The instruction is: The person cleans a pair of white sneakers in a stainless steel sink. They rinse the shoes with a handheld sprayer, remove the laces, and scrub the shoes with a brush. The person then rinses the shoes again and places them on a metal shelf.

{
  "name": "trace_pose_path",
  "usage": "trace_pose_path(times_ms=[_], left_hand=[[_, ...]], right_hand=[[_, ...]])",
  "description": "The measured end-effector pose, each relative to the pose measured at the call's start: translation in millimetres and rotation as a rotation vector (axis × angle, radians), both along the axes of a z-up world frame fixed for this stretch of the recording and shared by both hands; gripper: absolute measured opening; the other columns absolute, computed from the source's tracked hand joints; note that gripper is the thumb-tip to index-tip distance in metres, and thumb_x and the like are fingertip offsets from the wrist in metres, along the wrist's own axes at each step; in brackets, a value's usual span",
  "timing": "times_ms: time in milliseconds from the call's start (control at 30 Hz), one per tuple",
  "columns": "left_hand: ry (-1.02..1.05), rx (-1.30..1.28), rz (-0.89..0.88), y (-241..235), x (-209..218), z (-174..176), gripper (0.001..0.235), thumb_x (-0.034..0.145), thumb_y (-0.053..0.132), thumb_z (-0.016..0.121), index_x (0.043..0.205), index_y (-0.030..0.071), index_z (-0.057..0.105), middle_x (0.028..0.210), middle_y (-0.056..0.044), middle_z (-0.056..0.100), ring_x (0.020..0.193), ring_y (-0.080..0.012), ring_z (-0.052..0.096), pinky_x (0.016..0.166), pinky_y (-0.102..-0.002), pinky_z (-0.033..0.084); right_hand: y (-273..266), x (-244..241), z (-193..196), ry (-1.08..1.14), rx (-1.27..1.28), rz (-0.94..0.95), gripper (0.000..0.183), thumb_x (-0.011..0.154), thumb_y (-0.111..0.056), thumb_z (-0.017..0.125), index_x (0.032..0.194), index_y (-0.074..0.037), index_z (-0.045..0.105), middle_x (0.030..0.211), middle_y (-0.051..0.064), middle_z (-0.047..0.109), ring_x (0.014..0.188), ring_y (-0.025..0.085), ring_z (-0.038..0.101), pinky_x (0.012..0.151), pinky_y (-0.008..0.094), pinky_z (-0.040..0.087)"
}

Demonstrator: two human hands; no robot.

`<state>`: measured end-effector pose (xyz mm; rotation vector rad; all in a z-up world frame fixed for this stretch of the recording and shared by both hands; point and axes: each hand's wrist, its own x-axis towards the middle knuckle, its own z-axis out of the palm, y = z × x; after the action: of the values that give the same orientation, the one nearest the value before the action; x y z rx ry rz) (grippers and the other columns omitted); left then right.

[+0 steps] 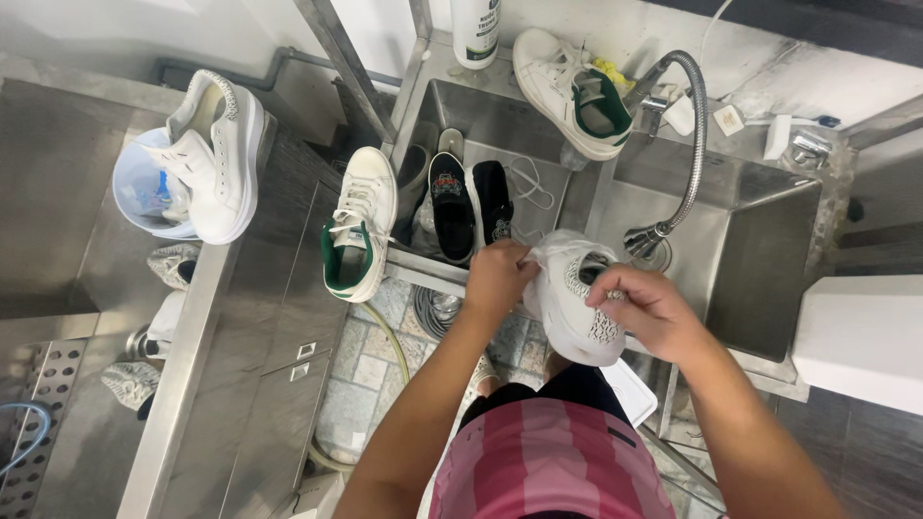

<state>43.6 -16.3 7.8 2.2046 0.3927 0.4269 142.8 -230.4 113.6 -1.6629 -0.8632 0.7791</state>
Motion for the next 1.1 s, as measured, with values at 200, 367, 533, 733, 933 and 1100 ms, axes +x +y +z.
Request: trace_pose_path(times_ms=[200,367,533,733,933,1100], left_hand=[[0.024,0.122,0.112,8,7,-28,0.013,0.078,0.01,0.075,0.088,0.001,0.075,0.087,-0.016,0.069,0.08,-0.0384,0.069,0.073,-0.046,0.057],[0.101,0.159,0.159,19,1,-51,0.015,0.08,0.009,0.075,0.094,0.002,0.074,0.09,-0.015,0.068,0.086,-0.0361,0.069,0.078,-0.045,0.058],[0.052,0.212,0.153,23,1,-66,0.023,0.078,0.01,0.076,0.099,0.001,0.073,0.092,-0.015,0.069,0.091,-0.0367,0.067,0.081,-0.047,0.056],[0.215,0.2,0.265,69,-8,-68,0.013,0.083,0.011,0.077,0.094,0.004,0.074,0.092,-0.016,0.07,0.087,-0.039,0.068,0.077,-0.048,0.056],[-0.105,0.051,0.324,94,-27,-37,0.019,0.082,0.01,0.077,0.099,0.002,0.077,0.089,-0.018,0.072,0.077,-0.035,0.071,0.07,-0.042,0.055],[-0.152,-0.291,0.481,104,-67,4,0.021,0.085,0.01,0.076,0.102,-0.003,0.076,0.081,-0.01,0.073,0.068,-0.0154,0.068,0.061,-0.029,0.05]], right_hand=[[37,-26,60,-0.43,-0.664,-0.095,0.054,0.074,-0.043,0.083,0.116,-0.011,0.072,0.094,0.015,0.074,0.085,0.034,0.072,0.075,0.042,0.054],[25,-25,52,-0.372,-0.656,-0.05,0.043,0.078,-0.041,0.078,0.105,-0.008,0.077,0.089,0.016,0.074,0.078,0.035,0.071,0.071,0.045,0.054],[6,-24,47,-0.332,-0.381,0.007,0.033,0.081,-0.029,0.078,0.099,-0.003,0.076,0.087,0.014,0.075,0.075,0.028,0.07,0.064,0.04,0.054],[-25,-25,63,-0.199,-0.328,0.083,0.025,0.078,-0.019,0.079,0.096,-0.002,0.076,0.081,0.01,0.075,0.073,0.023,0.068,0.059,0.037,0.054],[-63,-11,31,-0.446,-0.124,0.166,0.024,0.078,-0.016,0.077,0.098,-0.004,0.075,0.096,0.01,0.074,0.099,0.027,0.071,0.093,0.039,0.054],[-68,-7,-56,-0.563,-0.178,0.068,0.017,0.079,-0.005,0.072,0.094,-0.009,0.078,0.098,0.007,0.075,0.116,0.033,0.067,0.1,0.04,0.052]])
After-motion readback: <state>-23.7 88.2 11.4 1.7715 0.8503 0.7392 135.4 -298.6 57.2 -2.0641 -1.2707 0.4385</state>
